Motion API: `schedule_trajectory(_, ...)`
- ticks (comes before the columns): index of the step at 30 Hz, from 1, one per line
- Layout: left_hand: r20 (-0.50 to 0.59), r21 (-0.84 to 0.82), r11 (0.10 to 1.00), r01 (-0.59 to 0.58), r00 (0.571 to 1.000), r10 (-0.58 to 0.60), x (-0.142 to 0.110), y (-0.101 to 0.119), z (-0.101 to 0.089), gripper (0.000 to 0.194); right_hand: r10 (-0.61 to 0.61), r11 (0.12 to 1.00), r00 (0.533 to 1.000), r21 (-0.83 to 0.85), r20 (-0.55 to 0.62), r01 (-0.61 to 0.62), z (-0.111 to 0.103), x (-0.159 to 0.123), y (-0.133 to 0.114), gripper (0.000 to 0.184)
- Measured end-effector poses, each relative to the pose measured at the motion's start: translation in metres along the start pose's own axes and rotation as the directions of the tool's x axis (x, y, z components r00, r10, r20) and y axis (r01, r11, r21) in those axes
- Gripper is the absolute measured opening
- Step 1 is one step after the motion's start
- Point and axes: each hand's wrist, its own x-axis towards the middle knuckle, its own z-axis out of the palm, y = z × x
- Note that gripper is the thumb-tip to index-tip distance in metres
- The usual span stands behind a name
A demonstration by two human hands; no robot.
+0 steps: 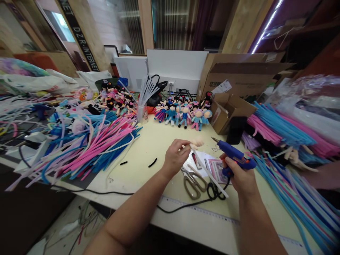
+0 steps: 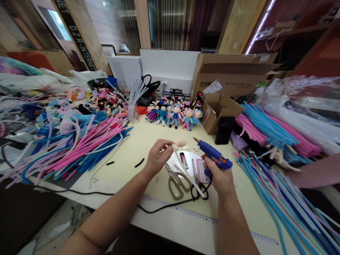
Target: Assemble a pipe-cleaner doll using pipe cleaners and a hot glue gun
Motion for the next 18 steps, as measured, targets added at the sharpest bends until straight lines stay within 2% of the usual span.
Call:
schedule_trajectory(6,-0.021,0.038,0.998,-0.041,0.999,0.042,0.0003,-0.0007,-0.0002,0.023,-0.022,0.999,1.000,-0.029,0.007,0.022,-0.0030,-0.0021,0.0031,0.021)
schedule_trajectory(15,0.005,0.054,0.998,-0.040,0.999,0.040,-0.0002,-0.0006,-0.0005,0.027,-0.007,0.995,1.000,-0.102,0.019,0.009,-0.0064,-0.0038,0.0049,0.023)
schedule_trajectory(18,-0.023,0.079,0.997,-0.008,1.000,0.010,-0.0033,0.0007,0.0002,0.026,-0.017,0.993,0.999,-0.116,0.042,0.021,-0.0079,-0.0042,0.0048,0.021)
